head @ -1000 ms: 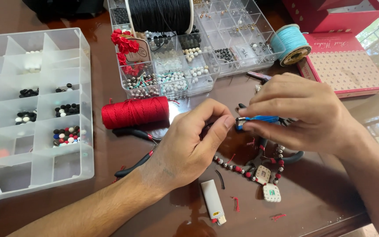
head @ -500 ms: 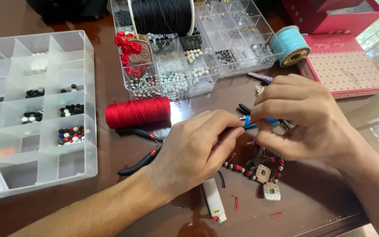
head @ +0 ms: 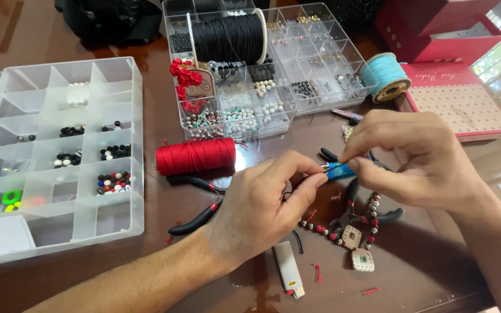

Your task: Adjusting and assembling a beaded bracelet using cord, beads, scissors, a lighter, and pliers.

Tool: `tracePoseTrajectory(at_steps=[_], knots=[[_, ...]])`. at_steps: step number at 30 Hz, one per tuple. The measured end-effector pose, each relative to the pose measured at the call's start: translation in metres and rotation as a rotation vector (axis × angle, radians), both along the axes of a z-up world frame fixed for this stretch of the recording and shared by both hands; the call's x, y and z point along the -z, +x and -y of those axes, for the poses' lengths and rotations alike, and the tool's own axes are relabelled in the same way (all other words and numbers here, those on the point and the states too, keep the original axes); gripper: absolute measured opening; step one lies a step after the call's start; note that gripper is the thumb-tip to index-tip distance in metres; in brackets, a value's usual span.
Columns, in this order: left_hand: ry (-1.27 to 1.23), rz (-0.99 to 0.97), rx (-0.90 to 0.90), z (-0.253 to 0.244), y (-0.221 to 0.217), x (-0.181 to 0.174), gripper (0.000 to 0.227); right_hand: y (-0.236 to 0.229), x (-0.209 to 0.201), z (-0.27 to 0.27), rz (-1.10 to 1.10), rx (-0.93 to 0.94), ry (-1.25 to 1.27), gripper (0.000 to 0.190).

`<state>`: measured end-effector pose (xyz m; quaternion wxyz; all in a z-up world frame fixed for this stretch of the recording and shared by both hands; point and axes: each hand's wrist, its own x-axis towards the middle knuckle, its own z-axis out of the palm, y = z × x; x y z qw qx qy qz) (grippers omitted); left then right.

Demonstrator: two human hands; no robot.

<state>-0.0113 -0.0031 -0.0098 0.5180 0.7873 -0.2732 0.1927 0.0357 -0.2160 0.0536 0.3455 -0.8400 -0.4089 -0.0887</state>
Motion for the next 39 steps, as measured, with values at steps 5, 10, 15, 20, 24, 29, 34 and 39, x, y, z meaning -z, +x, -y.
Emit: tracePoseTrajectory(at_steps=[5,10,15,20,24,29,34,39], knots=[[0.012,-0.079,0.042,0.001,-0.003,-0.002,0.01,0.002,0.001,0.004,-0.028,-0.032,0.068,0.01],[-0.096,-0.234,0.113,0.004,-0.003,-0.003,0.009,0.004,0.003,0.012,-0.134,0.005,0.104,0.016],[-0.348,-0.477,0.169,0.005,-0.002,-0.005,0.012,0.006,0.006,0.008,-0.245,-0.1,0.125,0.026],[-0.354,-0.479,0.171,0.006,-0.003,-0.005,0.017,0.002,0.022,0.0,-0.309,-0.012,0.195,0.035],[-0.346,-0.366,0.145,0.004,0.0,-0.003,0.011,0.001,0.025,-0.004,-0.427,0.081,0.223,0.042],[-0.268,-0.218,0.048,0.003,0.002,-0.006,0.015,-0.006,0.032,-0.01,-0.303,0.035,0.359,0.009],[0.188,-0.399,0.055,-0.011,0.017,-0.026,0.01,-0.006,0.022,-0.001,-0.481,0.117,0.531,0.009],[0.863,-0.409,0.28,-0.023,0.025,-0.025,0.018,0.008,0.021,0.015,-0.513,0.167,0.706,0.018]])
